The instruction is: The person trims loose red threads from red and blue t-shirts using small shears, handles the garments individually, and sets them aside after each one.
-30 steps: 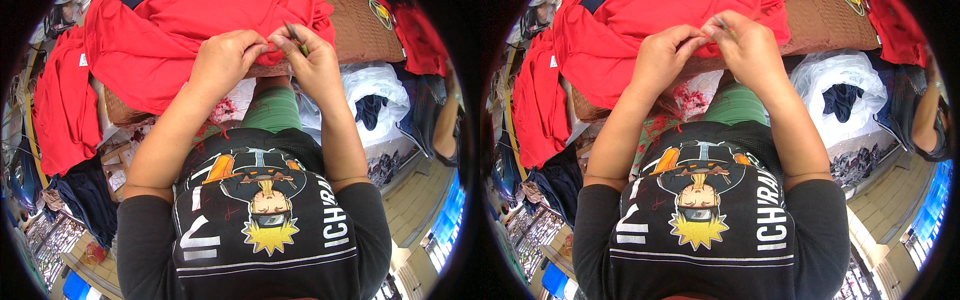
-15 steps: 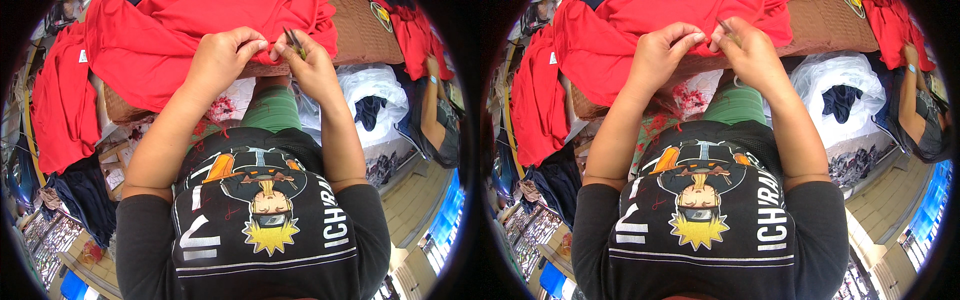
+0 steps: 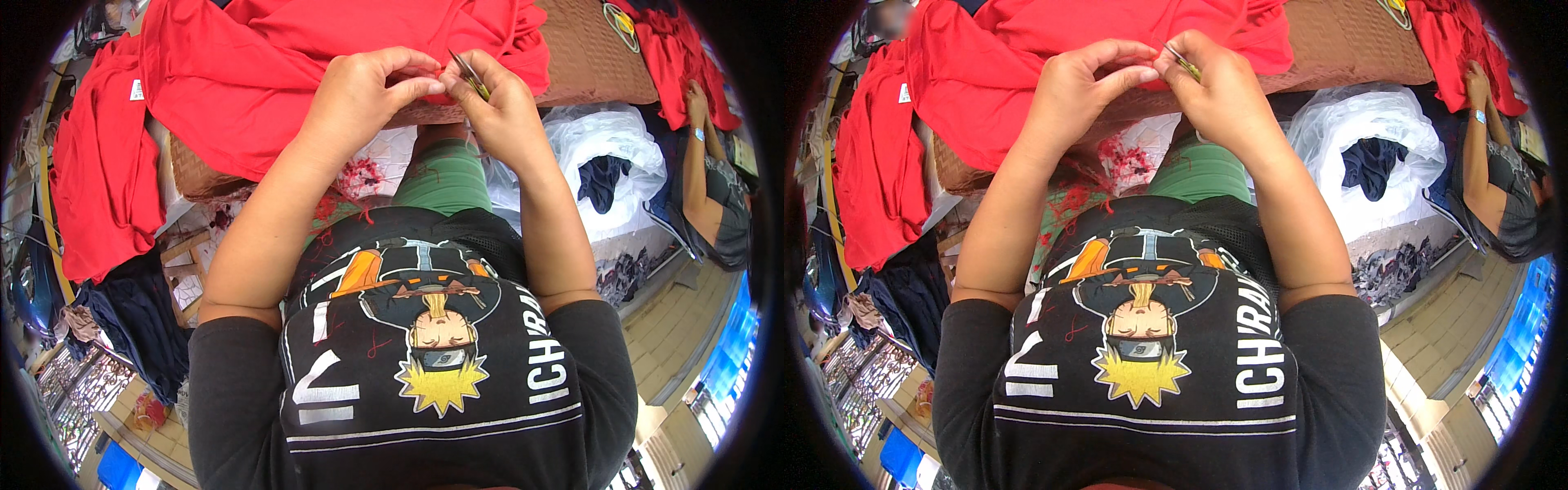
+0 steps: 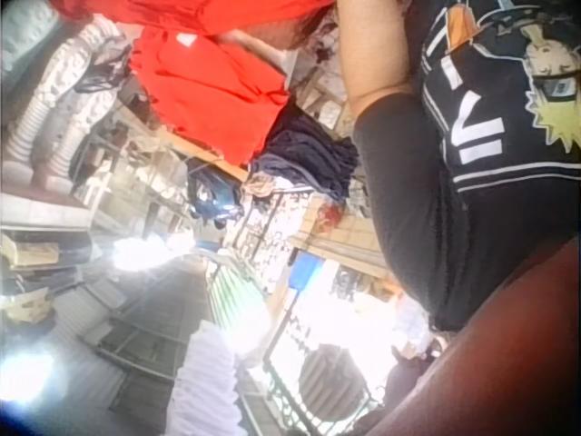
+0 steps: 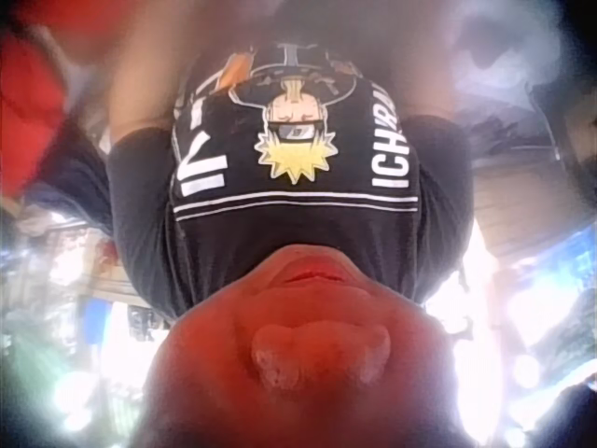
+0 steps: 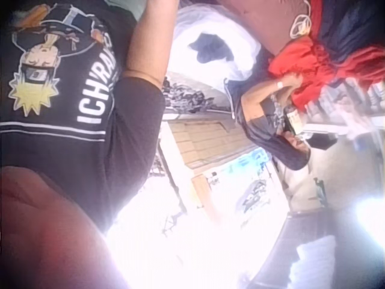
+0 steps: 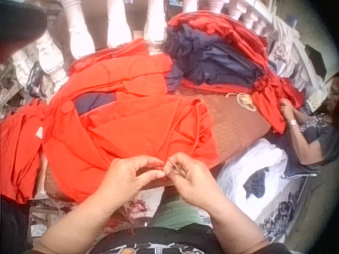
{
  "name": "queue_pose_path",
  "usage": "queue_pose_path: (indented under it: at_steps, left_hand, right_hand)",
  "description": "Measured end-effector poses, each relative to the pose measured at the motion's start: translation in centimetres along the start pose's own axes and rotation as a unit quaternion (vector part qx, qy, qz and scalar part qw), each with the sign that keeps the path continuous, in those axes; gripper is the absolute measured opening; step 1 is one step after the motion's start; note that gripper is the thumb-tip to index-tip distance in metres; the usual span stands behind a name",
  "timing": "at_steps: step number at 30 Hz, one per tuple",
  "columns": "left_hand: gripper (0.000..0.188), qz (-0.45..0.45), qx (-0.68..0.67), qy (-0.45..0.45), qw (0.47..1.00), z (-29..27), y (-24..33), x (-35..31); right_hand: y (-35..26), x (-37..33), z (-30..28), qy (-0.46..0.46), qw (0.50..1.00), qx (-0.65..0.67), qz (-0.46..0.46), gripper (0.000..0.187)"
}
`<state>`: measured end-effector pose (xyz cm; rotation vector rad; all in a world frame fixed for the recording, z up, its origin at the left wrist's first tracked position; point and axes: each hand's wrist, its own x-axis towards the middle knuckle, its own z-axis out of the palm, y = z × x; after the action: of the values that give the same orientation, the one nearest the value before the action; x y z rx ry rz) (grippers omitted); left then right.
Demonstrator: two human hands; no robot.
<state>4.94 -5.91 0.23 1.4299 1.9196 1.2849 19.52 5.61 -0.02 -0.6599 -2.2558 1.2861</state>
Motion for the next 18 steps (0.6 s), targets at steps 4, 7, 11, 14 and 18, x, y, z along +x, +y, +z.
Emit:
queue_pose_path:
  at_steps: [4, 7, 11, 14, 18]
  left_hand:
    - [0.023, 0.0, 0.019, -0.016, 1.0, 0.2, 0.0, 0.0]
    - [0.023, -0.001, 0.067, -0.036, 0.997, 0.0, 0.4, 0.2]
    - [0.022, -0.068, 0.067, -0.055, 0.994, -0.6, 1.3, 0.2]
    - [0.022, -0.096, 0.047, -0.05, 0.993, -0.9, 1.1, 0.3]
    - [0.023, -0.097, 0.008, -0.052, 0.994, -1.2, 0.5, 0.5]
  right_hand:
    - [0.0, 0.0, 0.0, -0.007, 0.999, -0.027, -0.042, 0.018]
    - [-0.5, 0.1, -0.2, -0.029, 0.994, -0.065, -0.077, 0.021]
    - [-1.7, 0.8, -1.7, -0.058, 0.982, -0.144, -0.111, 0.024]
    - [-3.1, 1.4, -3.4, -0.091, 0.978, -0.153, -0.104, 0.024]
    - [-3.4, 1.6, -5.3, -0.141, 0.963, -0.19, -0.131, 0.021]
